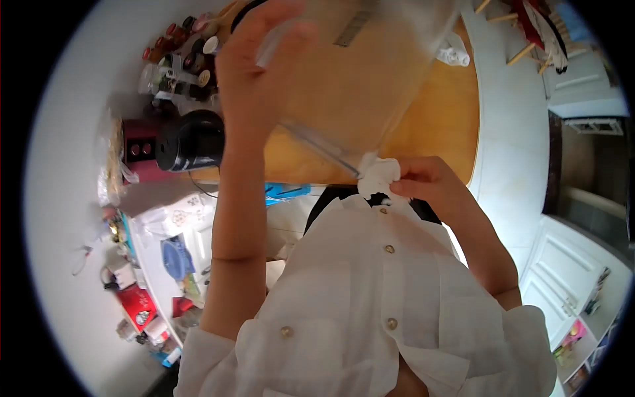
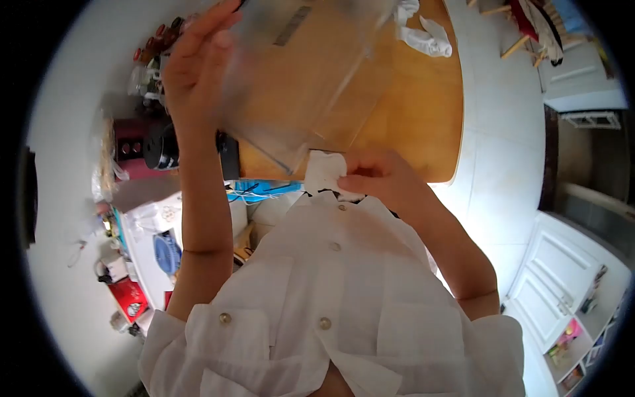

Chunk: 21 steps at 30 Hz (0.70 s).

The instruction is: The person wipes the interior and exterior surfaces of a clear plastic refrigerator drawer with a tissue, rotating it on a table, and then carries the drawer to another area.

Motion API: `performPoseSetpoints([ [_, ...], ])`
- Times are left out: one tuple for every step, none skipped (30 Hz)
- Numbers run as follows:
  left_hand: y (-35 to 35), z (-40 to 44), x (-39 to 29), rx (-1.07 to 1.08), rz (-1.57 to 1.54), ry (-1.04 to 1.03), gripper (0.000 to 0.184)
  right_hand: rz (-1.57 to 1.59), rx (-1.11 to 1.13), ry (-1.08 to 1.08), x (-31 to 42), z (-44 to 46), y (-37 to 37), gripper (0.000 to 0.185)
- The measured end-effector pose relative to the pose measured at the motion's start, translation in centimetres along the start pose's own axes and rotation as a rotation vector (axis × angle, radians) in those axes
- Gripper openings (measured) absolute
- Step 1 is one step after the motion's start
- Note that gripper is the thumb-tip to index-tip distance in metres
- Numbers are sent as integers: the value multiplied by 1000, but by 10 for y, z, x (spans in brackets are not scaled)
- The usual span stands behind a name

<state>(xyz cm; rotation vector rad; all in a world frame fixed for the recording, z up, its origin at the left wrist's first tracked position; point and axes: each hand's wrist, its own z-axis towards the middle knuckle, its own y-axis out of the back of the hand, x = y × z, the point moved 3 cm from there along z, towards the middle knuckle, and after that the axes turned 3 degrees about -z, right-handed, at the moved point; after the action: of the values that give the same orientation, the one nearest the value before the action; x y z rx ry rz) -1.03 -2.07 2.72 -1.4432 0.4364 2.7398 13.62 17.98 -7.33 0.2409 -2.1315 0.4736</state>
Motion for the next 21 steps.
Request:
performPoseSetpoints([
  [6, -8, -5, -65, 84, -60, 32, 20, -9, -12, 6, -7, -8, 19],
  [11, -20, -14, -131, 174, -114, 33, 31, -113, 30, 14, -12, -16, 9],
  [16, -33, -24, -196, 270, -165, 35, -11, -120, 80, 18, -16, -24, 10],
  [22, -51, -36, -309, 364, -264, 18, -53, -123, 132, 24, -20, -30, 11],
  [34, -80, -30, -222, 238, -212, 27, -96, -121, 186, 30, -22, -36, 12],
  [38, -101, -31, -115, 110, -101, 34, -229, -110, 277, 29, -23, -38, 16],
  [41, -124, -31, -23, -7, 22, 42, -438, -81, 457, 37, -22, -47, 17],
  [36, -138, -34, 90, -132, 206, 48, -498, -80, 510, 43, -20, -59, 17],
  [30, -150, -37, 108, -228, 295, 50, -555, -76, 559, 48, -18, -73, 17],
  [21, -161, -39, 126, -326, 381, 52, -561, -83, 547, 48, -13, -85, 18],
  [13, -176, -39, 60, -476, 525, 50, -584, -68, 537, 43, -9, -93, 18],
  [11, -190, -39, 27, -513, 651, 43, -605, -56, 529, 35, -4, -98, 18],
  [10, -201, -37, -5, -552, 774, 37, -626, -44, 523, 30, 0, -103, 18],
  [14, -210, -34, -33, -552, 780, 32, -616, -35, 514, 35, 1, -110, 17],
  [18, -220, -30, -58, -553, 785, 27, -569, -24, 493, 33, 3, -110, 16],
  [23, -229, -25, -82, -555, 788, 23, -524, -15, 471, 30, 4, -108, 15],
  [28, -236, -19, -112, -546, 738, 21, -479, -9, 447, 27, 6, -106, 15],
  [33, -242, -13, -142, -536, 689, 19, -414, 1, 380, 22, 7, -106, 11],
  [37, -247, -8, -170, -526, 641, 17, -366, -14, 291, 17, 9, -106, 11],
  [39, -253, -5, -197, -618, 678, 16, -317, -32, 200, 11, 11, -106, 11],
  [38, -259, -2, -243, -754, 713, 16, -268, -53, 111, 7, 12, -107, 10],
])
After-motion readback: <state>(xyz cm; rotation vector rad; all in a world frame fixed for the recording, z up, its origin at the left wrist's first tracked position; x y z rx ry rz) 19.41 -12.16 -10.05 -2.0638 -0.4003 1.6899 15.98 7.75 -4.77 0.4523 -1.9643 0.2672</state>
